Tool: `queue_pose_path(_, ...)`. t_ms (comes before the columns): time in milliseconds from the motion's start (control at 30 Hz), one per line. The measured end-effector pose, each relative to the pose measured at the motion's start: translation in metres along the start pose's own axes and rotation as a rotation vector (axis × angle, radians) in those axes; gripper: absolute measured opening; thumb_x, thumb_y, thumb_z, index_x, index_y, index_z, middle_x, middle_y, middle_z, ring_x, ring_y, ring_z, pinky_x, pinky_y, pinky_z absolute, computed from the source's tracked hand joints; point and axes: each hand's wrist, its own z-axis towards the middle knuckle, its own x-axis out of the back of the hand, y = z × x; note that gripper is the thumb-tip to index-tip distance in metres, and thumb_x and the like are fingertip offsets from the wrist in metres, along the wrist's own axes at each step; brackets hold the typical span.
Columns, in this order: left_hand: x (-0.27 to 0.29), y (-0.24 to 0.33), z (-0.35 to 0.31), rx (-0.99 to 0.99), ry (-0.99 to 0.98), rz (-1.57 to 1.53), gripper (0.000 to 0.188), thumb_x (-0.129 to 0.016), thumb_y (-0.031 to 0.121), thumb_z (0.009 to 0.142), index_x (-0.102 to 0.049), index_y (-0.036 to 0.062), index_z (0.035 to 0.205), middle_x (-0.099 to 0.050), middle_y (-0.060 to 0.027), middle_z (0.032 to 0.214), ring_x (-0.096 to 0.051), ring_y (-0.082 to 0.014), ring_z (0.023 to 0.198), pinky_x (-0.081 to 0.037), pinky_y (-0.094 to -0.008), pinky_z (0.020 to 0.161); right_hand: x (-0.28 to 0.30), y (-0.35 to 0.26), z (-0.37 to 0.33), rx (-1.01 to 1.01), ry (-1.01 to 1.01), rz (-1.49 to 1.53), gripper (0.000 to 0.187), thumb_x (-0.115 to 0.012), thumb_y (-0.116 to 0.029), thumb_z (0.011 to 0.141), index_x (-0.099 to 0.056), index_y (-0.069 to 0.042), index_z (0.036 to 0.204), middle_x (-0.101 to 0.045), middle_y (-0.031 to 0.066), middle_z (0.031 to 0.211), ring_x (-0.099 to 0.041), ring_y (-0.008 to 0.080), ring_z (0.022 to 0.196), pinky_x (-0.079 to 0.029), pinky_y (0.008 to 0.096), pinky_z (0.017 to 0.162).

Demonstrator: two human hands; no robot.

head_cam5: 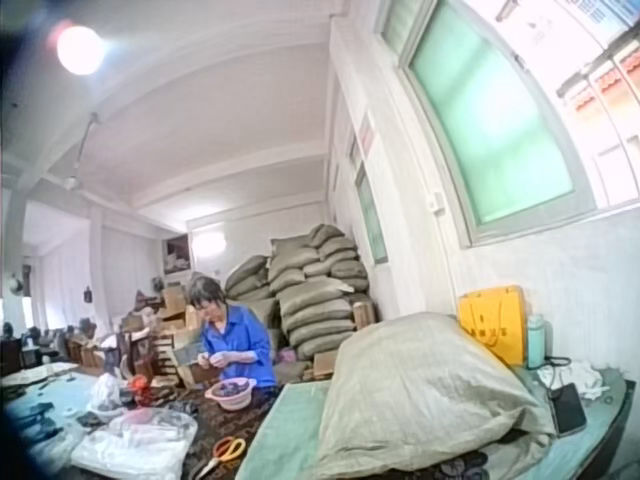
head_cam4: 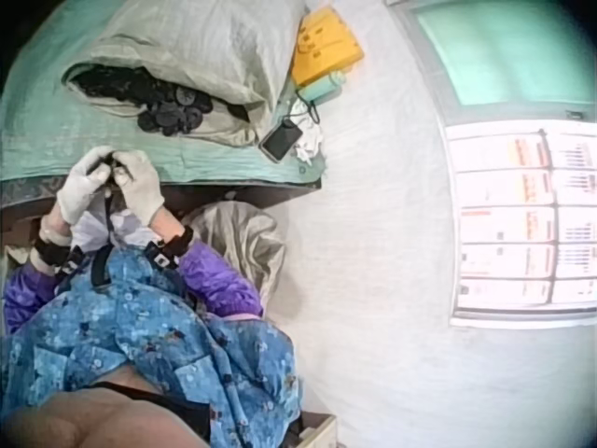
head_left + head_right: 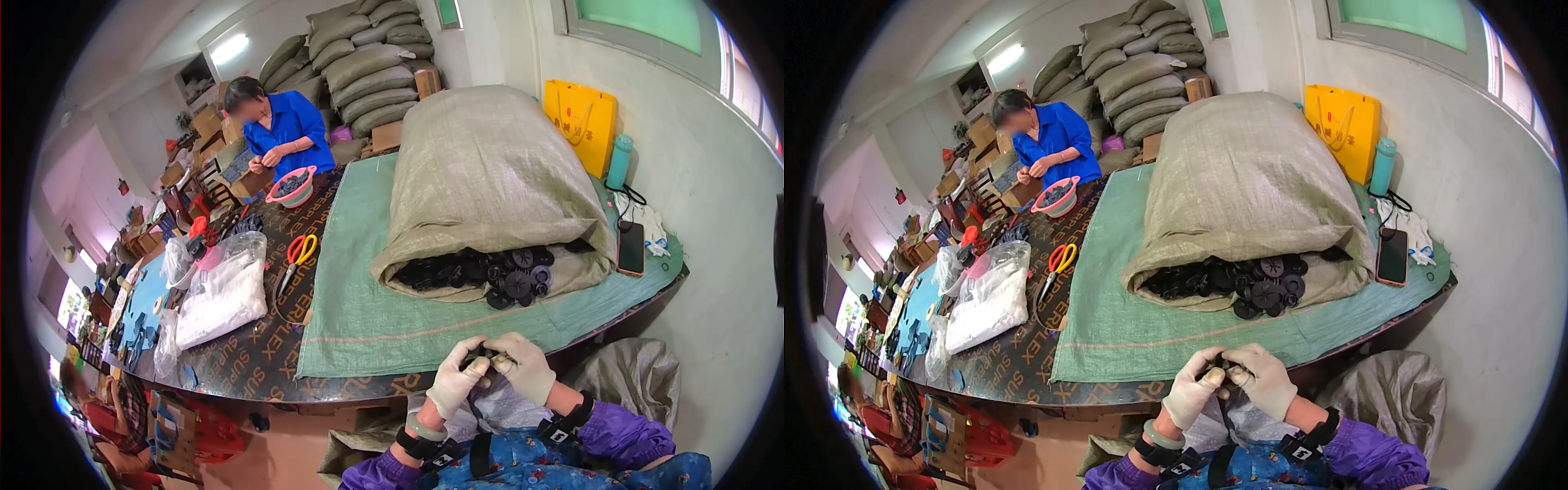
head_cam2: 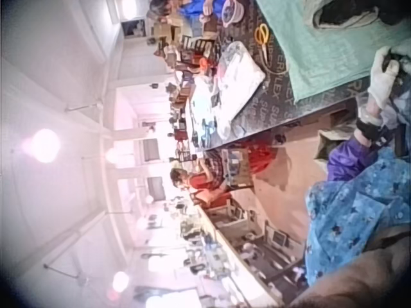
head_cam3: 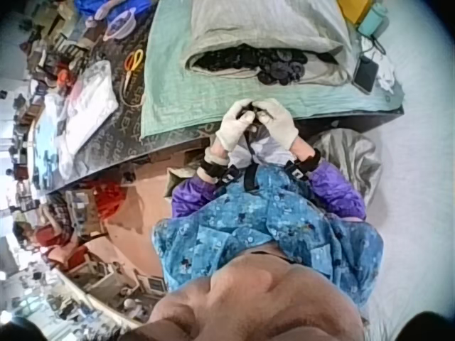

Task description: The recorder is assembling small black circular plastic components from a large sack on a workshop table.

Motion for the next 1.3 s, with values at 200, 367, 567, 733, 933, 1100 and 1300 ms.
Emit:
queue_pose_path(200,0.004,-0.001,-0.002,-0.047,0.003,0.139,0.046,-0.065,0.024,0.089,-0.049,0.0030,0.126,-0.059,-0.0070,0.101,-0.058,-0.0157,0.086,-0.049,-0.0276,0.073,-0.002,-0.011,-0.001,-0.088,-0.022,-0.019,0.032,-0.052,-0.031,0.093,-0.060,-0.006,0.111,-0.061,0.0141,0.099,-0.061,0.0300,0.091,-0.049,0.0349,0.078)
queue_pose_path(367,-0.007,-0.010,0.003,-0.638,0.158,1.078,0.051,-0.067,0.032,0.087,-0.050,0.0010,0.123,-0.057,-0.0070,0.104,-0.057,-0.0153,0.089,-0.048,-0.0280,0.077,0.008,0.004,0.000,-0.432,-0.159,0.320,0.033,-0.051,-0.031,0.094,-0.059,-0.003,0.109,-0.063,0.0153,0.097,-0.062,0.0271,0.092,-0.049,0.0327,0.078)
queue_pose_path(567,-0.005,-0.004,0.001,-0.050,0.002,0.103,0.058,-0.067,0.035,0.087,-0.044,0.0022,0.129,-0.057,-0.0020,0.088,-0.051,-0.0067,0.066,-0.043,-0.0207,0.061,-0.002,0.000,-0.008,-0.153,0.047,-0.005,0.037,-0.050,-0.039,0.094,-0.058,-0.004,0.106,-0.064,0.0163,0.090,-0.063,0.0313,0.088,-0.049,0.0342,0.074)
queue_pose_path(733,-0.009,-0.011,0.000,-0.011,0.030,0.139,0.046,-0.064,0.027,0.090,-0.047,0.0027,0.124,-0.057,-0.0019,0.089,-0.052,-0.0069,0.067,-0.044,-0.0207,0.061,0.008,-0.004,-0.003,-0.318,-0.045,0.044,0.037,-0.049,-0.040,0.094,-0.058,-0.005,0.103,-0.064,0.0165,0.085,-0.064,0.0346,0.080,-0.051,0.0372,0.068)
queue_pose_path(933,-0.014,-0.014,0.012,-0.494,0.136,0.704,0.044,-0.063,0.029,0.090,-0.048,0.0042,0.124,-0.058,-0.0034,0.092,-0.053,-0.0075,0.069,-0.045,-0.0217,0.061,0.008,0.005,-0.005,-0.591,-0.136,0.243,0.042,-0.049,-0.044,0.094,-0.059,-0.004,0.100,-0.065,0.0155,0.085,-0.066,0.0306,0.077,-0.051,0.0349,0.068)
queue_pose_path(1100,-0.013,-0.003,0.005,0.088,-0.036,-0.102,0.047,-0.063,0.033,0.090,-0.048,0.0046,0.124,-0.058,-0.0036,0.090,-0.054,-0.0092,0.072,-0.046,-0.0250,0.066,0.003,-0.010,-0.009,-0.283,0.083,0.079,0.035,-0.054,-0.037,0.093,-0.059,-0.003,0.099,-0.063,0.0133,0.080,-0.065,0.0250,0.074,-0.051,0.0346,0.065)
queue_pose_path(1300,-0.012,-0.022,0.010,-0.341,0.083,0.719,0.051,-0.063,0.040,0.088,-0.052,0.0047,0.122,-0.056,-0.0080,0.113,-0.058,-0.0176,0.092,-0.050,-0.0301,0.075,0.019,-0.009,0.002,-0.734,-0.124,0.480,0.031,-0.055,-0.032,0.093,-0.059,-0.001,0.095,-0.061,0.0062,0.069,-0.056,0.0091,0.049,-0.045,0.0243,0.045)
